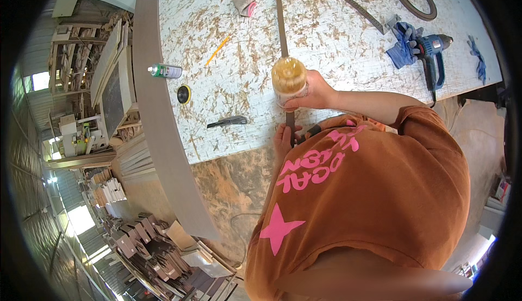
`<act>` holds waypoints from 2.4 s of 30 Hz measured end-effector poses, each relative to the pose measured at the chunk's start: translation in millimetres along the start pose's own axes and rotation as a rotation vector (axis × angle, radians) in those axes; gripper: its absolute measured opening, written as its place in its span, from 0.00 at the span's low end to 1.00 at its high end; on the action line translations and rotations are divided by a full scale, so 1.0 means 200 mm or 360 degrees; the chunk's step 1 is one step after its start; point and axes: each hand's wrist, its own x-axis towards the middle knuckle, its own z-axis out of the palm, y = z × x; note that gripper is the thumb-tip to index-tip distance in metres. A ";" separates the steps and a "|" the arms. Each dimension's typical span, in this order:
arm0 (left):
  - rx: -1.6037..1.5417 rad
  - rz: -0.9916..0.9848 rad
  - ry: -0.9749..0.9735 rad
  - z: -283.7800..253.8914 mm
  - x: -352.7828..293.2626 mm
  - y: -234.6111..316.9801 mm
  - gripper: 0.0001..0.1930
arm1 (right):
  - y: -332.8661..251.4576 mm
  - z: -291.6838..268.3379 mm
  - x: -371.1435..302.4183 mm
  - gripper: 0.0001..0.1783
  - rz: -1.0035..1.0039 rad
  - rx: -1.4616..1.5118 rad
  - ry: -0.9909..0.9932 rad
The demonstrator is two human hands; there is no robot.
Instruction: The person applies a yellow adhesive from a bottle along the edge of a thin wooden strip on a workbench, then moves to apply glue along the edge of a larger flat board. The person holds the bottle and guides it along the edges to deposit a continuous bead of glue.
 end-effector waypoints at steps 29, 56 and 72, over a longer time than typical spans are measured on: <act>0.0032 -0.0018 0.0048 -0.01 0.07 0.02 0.12 | -0.08 0.06 -0.02 0.32 0.0363 0.0562 0.0262; 0.0496 0.0128 0.0483 0.32 -0.04 -0.24 0.23 | -0.09 -0.23 -0.51 0.16 0.0813 0.1686 0.0801; 0.0680 0.0634 0.0567 0.46 -0.14 -0.19 0.15 | 0.05 -0.38 -0.60 0.23 0.1077 0.2186 0.0245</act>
